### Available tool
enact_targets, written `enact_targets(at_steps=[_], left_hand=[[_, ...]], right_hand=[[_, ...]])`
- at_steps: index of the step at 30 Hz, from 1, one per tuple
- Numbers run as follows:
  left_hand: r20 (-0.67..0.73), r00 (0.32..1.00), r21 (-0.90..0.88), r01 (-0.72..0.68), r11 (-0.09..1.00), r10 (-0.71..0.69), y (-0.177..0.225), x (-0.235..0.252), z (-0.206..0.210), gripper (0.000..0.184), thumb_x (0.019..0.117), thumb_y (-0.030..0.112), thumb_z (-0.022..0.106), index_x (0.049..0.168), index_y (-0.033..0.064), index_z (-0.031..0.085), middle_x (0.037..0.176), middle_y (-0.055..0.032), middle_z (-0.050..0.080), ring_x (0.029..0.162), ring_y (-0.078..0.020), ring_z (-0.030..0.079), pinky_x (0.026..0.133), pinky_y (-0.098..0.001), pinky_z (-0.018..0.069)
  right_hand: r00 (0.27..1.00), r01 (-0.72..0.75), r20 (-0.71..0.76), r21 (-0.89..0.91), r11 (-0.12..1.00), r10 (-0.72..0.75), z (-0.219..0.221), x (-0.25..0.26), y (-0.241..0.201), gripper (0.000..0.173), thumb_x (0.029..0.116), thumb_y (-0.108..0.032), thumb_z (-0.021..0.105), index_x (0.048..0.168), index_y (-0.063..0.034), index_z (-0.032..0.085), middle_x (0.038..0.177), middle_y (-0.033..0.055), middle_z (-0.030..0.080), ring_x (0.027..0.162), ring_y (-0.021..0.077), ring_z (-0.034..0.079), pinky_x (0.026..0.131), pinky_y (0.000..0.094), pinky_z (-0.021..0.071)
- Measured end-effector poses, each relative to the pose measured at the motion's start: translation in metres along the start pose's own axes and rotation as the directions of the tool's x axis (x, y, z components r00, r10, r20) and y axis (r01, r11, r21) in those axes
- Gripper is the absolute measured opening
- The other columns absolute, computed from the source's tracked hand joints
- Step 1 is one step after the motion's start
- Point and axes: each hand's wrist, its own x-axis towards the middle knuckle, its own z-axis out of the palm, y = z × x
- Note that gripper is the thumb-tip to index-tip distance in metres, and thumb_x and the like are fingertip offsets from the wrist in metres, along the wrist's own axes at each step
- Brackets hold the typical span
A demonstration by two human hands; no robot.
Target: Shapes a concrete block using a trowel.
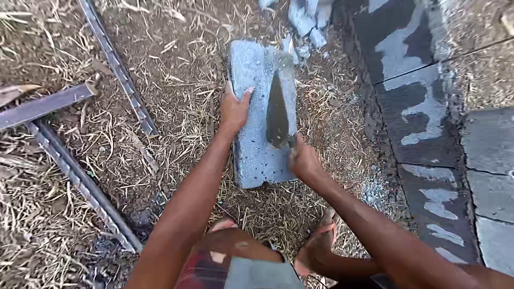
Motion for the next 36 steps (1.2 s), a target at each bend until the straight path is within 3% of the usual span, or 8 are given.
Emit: enact_targets(at_steps=[4, 9, 14, 17, 21, 28, 32, 36], left_hand=[[0.008, 1.0, -0.015, -0.016, 1.0, 0.016, -0.003, 0.0, 0.003, 0.081, 0.1011, 0.051, 0.057, 0.158, 0.0006, 0.03, 0.151, -0.0229, 0.049, 0.142, -0.0309, 0.048, 0.119, -0.0511, 0.037], [0.016, 1.0, -0.01, 0.002, 1.0, -0.001, -0.005, 0.0, 0.003, 0.087, 0.1001, 0.054, 0.057, 0.161, 0.0026, 0.023, 0.157, -0.0209, 0.044, 0.146, -0.029, 0.043, 0.121, -0.0492, 0.034], [0.024, 1.0, -0.031, -0.007, 0.999, 0.007, -0.006, -0.003, 0.005, 0.087, 0.1003, 0.054, 0.057, 0.161, 0.0013, 0.023, 0.158, -0.0211, 0.041, 0.147, -0.0269, 0.041, 0.122, -0.0456, 0.0325], [0.014, 1.0, -0.019, -0.022, 1.0, 0.022, -0.005, -0.001, 0.004, 0.087, 0.1002, 0.054, 0.057, 0.161, 0.0005, 0.024, 0.158, -0.0214, 0.042, 0.147, -0.0275, 0.042, 0.122, -0.0461, 0.0322], [-0.037, 0.998, 0.034, -0.055, 0.998, 0.057, -0.004, -0.008, 0.002, 0.083, 0.1005, 0.054, 0.056, 0.158, 0.0007, 0.031, 0.155, -0.0204, 0.045, 0.146, -0.0273, 0.042, 0.123, -0.0445, 0.0311], [-0.01, 0.999, 0.076, 0.031, 0.997, -0.03, -0.027, -0.114, -0.024, 0.055, 0.1046, 0.042, 0.053, 0.148, 0.008, 0.046, 0.126, -0.0167, 0.064, 0.111, -0.0281, 0.065, 0.095, -0.0514, 0.0539], [-0.033, 0.999, 0.003, 0.033, 0.999, -0.032, -0.041, -0.147, -0.007, 0.056, 0.1057, 0.042, 0.051, 0.148, 0.0056, 0.047, 0.145, -0.0202, 0.051, 0.134, -0.0292, 0.051, 0.11, -0.0486, 0.0445], [-0.058, 0.993, 0.057, 0.109, 0.992, -0.105, -0.023, -0.143, -0.005, 0.063, 0.1047, 0.047, 0.052, 0.153, 0.0078, 0.041, 0.145, -0.0243, 0.048, 0.131, -0.0363, 0.052, 0.107, -0.0548, 0.0448]], right_hand=[[0.998, 0.065, 0.006, -0.063, 0.996, -0.064, -0.023, 0.021, 0.004, 0.05, 0.0992, -0.016, 0.062, 0.146, -0.0072, 0.046, 0.09, 0.0264, 0.069, 0.081, 0.0469, 0.07, 0.069, 0.0655, 0.0555], [0.993, 0.067, -0.094, -0.088, 0.994, -0.075, -0.054, 0.082, -0.019, 0.054, 0.0961, -0.012, 0.062, 0.147, -0.0074, 0.044, 0.101, 0.0261, 0.07, 0.094, 0.0467, 0.07, 0.079, 0.0658, 0.0542], [0.992, 0.112, -0.052, -0.053, 0.992, -0.115, -0.009, 0.002, 0.025, 0.046, 0.0991, -0.013, 0.061, 0.142, -0.0065, 0.044, 0.08, 0.0214, 0.066, 0.068, 0.0417, 0.068, 0.058, 0.0605, 0.0552], [0.997, 0.063, 0.055, -0.134, 0.989, -0.056, -0.005, -0.025, 0.046, 0.033, 0.0991, -0.015, 0.06, 0.13, -0.0075, 0.052, 0.077, 0.017, 0.066, 0.071, 0.0388, 0.068, 0.064, 0.0585, 0.0545], [0.993, 0.109, -0.03, -0.051, 0.993, -0.111, -0.02, 0.002, 0.034, 0.044, 0.0993, -0.016, 0.06, 0.141, -0.005, 0.049, 0.083, 0.0216, 0.067, 0.072, 0.041, 0.069, 0.062, 0.0609, 0.0544], [0.992, 0.104, -0.07, -0.061, 0.993, -0.108, -0.024, 0.048, -0.006, 0.049, 0.0968, -0.014, 0.061, 0.144, -0.0114, 0.046, 0.094, 0.0201, 0.07, 0.087, 0.0417, 0.071, 0.074, 0.0619, 0.0554], [0.995, 0.072, -0.074, -0.013, 0.997, -0.072, 0.007, -0.006, 0.024, 0.049, 0.098, -0.014, 0.06, 0.144, -0.0067, 0.045, 0.085, 0.0224, 0.069, 0.076, 0.0432, 0.07, 0.065, 0.0624, 0.0557], [0.991, 0.118, -0.045, -0.13, 0.984, -0.125, -0.004, -0.012, 0.034, 0.035, 0.0983, -0.014, 0.059, 0.132, -0.007, 0.053, 0.08, 0.021, 0.067, 0.072, 0.0431, 0.069, 0.06, 0.0617, 0.0532]])
